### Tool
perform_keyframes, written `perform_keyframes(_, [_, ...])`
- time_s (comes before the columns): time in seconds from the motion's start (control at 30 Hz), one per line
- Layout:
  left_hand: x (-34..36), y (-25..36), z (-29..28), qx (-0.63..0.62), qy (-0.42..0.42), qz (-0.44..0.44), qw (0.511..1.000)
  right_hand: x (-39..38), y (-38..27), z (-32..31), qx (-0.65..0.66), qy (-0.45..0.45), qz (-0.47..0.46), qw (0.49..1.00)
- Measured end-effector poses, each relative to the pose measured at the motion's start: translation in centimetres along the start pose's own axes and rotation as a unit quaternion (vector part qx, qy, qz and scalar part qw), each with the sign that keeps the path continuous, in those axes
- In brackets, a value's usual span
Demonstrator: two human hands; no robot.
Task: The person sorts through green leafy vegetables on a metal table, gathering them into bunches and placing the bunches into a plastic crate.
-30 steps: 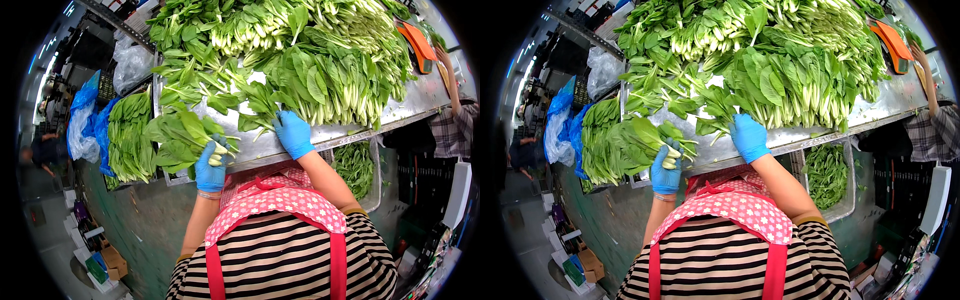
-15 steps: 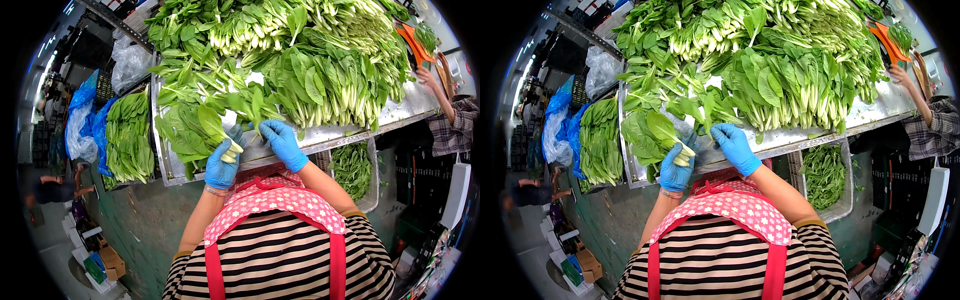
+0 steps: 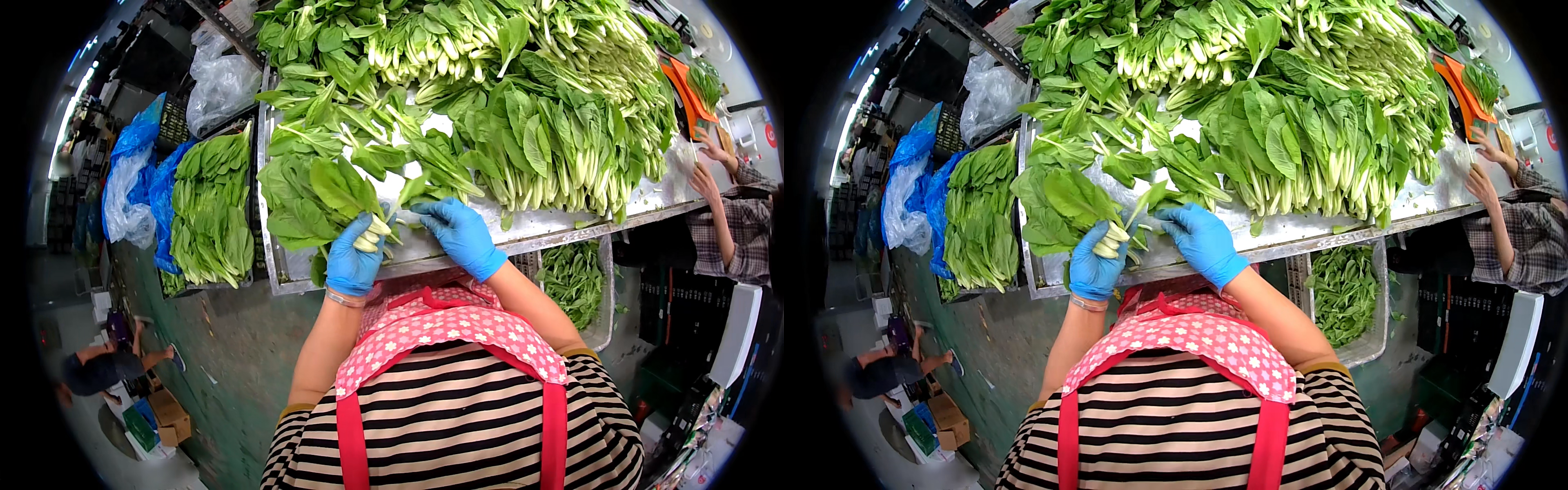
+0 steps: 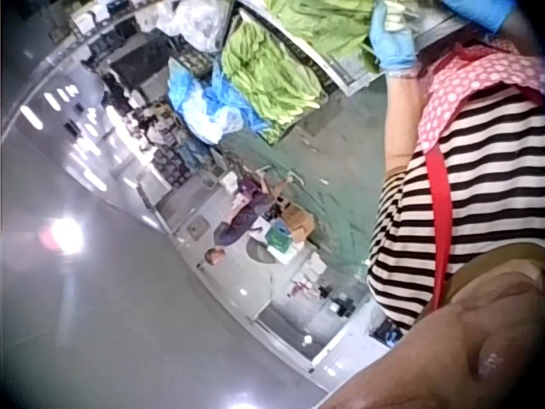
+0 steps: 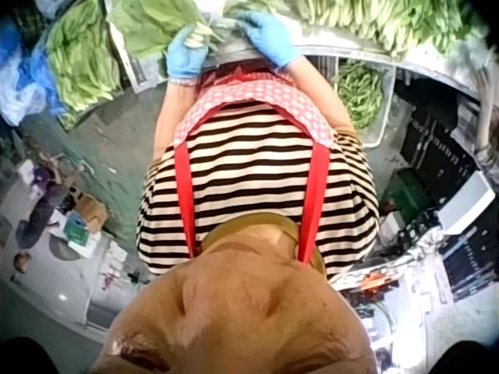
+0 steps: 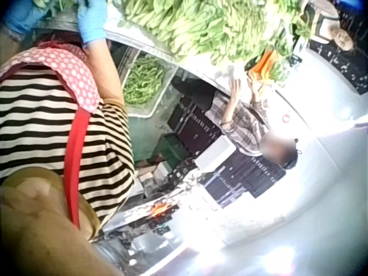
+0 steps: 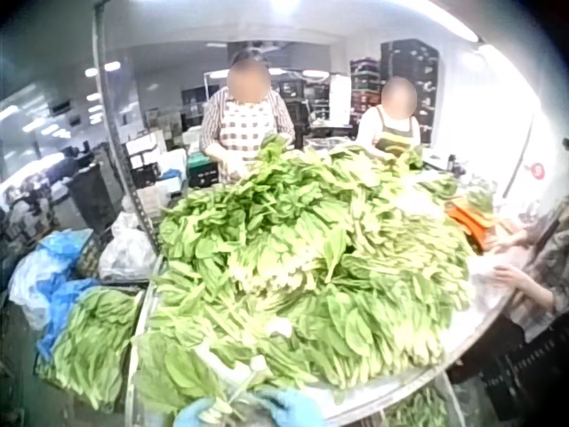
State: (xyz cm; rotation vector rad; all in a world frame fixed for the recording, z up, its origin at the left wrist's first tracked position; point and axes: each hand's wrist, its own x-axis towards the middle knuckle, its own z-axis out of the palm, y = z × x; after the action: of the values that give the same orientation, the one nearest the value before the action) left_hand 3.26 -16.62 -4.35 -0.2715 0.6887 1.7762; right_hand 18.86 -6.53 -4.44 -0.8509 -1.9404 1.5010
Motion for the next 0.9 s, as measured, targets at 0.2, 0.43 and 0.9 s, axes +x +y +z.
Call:
perform_keyframes(0.2, [0.4, -0.5, -0.3, 0.025, -0.007, -0.003, 1.000, 0.8, -0.7, 2.3, 0.020, 0.033, -0.016, 0.999])
perform_keyframes(0.43, [-1.5, -1.8, 2.3, 0.118, -0.022, 0.042, 0.992, 0.2, -1.1, 3.2, 0.084, 0.106, 0.027, 0.990])
perform_keyframes(0.9, [-2.1, 4.2, 1.5, -0.077, -0.072, 0.144, 0.984, 0.5, 1.8, -4.3, -0.523, 0.159, -0.077, 0.834])
